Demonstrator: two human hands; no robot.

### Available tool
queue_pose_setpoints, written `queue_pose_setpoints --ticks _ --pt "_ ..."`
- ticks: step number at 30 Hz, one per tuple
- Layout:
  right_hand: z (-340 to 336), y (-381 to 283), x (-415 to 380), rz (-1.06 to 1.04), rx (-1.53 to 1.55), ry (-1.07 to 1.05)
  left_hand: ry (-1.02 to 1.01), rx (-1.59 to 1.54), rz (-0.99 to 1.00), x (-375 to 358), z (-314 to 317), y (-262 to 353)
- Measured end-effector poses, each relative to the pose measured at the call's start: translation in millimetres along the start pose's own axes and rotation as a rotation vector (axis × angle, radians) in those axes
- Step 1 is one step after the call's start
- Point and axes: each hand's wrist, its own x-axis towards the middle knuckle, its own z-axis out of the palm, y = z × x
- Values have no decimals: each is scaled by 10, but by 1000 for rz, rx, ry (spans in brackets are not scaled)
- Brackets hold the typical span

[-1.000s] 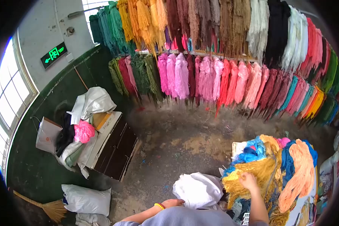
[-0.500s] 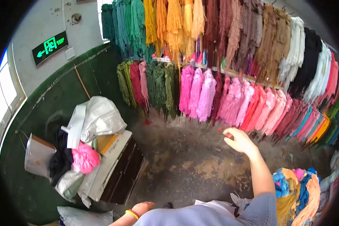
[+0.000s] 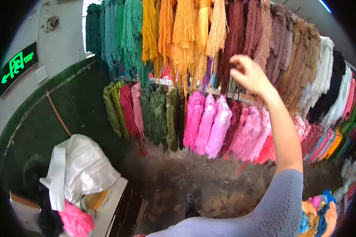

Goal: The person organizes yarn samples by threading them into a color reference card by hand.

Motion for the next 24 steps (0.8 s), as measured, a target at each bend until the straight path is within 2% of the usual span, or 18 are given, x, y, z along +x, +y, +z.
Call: queue_pose_setpoints --ticks 1,3,4,6,9,10,12,13,16,19,22,23,24 --pt "104 237 375 28 -73 61 27 -102 -85 53 -16 370" --pt "296 827 1154 -152 -136 309 74 -317 -273 -152 31 1323" --pt "323 945 1505 -69 -81 360 84 -333 -249 190 7 1422" --pt "441 1469 2358 -71 -169 596 114 -345 -187 786 -61 1728" --pt "526 2036 3334 -59 -195 756 134 -344 -141 1395 -164 2084" --pt "524 2130 3590 18 -173 728 144 -345 -120 1572 -196 2196" --pt "591 2189 3972 202 -140 823 176 -350 -68 1925 -272 2407" --pt "558 2183 4072 277 -119 751 192 -354 -47 2071 -291 2478" --pt "673 2141 4255 522 -58 717 227 -354 -1 2434 -336 2596" --pt "735 2103 4362 652 -98 611 239 -340 24 2636 -333 2621" --pt "646 2247 4549 541 31 572 253 -315 54 2746 -360 2615" --pt "600 2236 4643 488 42 719 264 -311 65 2770 -366 2615" --pt "501 2333 4812 264 -53 888 275 -304 74 2774 -381 2608"
